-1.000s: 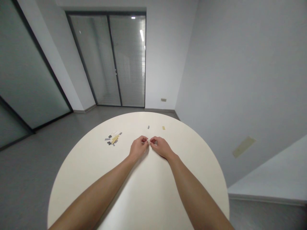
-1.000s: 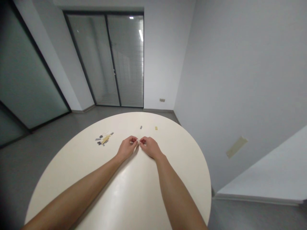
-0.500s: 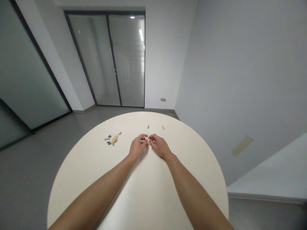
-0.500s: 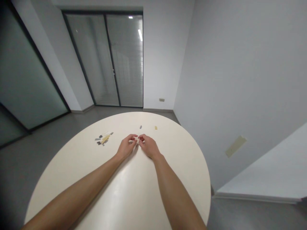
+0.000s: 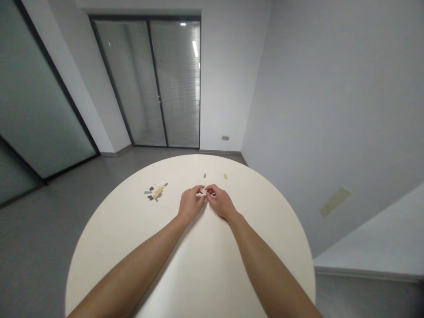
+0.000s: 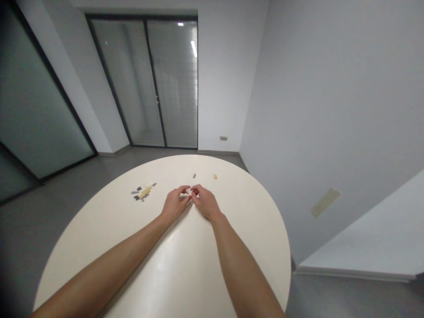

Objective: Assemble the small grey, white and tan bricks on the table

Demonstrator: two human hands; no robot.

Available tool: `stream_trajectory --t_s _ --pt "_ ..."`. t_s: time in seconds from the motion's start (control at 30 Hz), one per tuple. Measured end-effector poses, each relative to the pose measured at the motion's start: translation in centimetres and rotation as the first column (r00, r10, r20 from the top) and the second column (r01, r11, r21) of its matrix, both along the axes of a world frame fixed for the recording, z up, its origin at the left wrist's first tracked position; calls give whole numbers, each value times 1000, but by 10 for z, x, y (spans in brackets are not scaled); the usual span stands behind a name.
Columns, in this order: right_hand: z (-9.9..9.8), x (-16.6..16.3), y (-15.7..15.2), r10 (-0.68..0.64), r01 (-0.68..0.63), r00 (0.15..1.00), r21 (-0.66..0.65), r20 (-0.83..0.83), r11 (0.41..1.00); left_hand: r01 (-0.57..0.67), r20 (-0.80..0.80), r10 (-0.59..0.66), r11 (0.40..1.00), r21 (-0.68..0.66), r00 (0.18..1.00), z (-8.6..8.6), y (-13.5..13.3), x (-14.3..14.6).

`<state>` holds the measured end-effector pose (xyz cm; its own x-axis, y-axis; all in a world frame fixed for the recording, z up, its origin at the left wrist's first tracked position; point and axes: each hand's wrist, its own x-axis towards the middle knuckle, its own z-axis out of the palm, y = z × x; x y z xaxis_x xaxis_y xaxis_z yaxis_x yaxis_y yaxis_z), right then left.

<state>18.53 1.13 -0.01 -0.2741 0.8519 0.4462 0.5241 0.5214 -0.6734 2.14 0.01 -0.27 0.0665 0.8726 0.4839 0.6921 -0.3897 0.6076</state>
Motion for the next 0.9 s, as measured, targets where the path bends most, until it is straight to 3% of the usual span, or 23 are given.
stream_trajectory --t_s 0.9 --pt "1 -1 0 -3 4 998 20 -55 1000 -18 -44 22 996 84 999 6 -7 2"
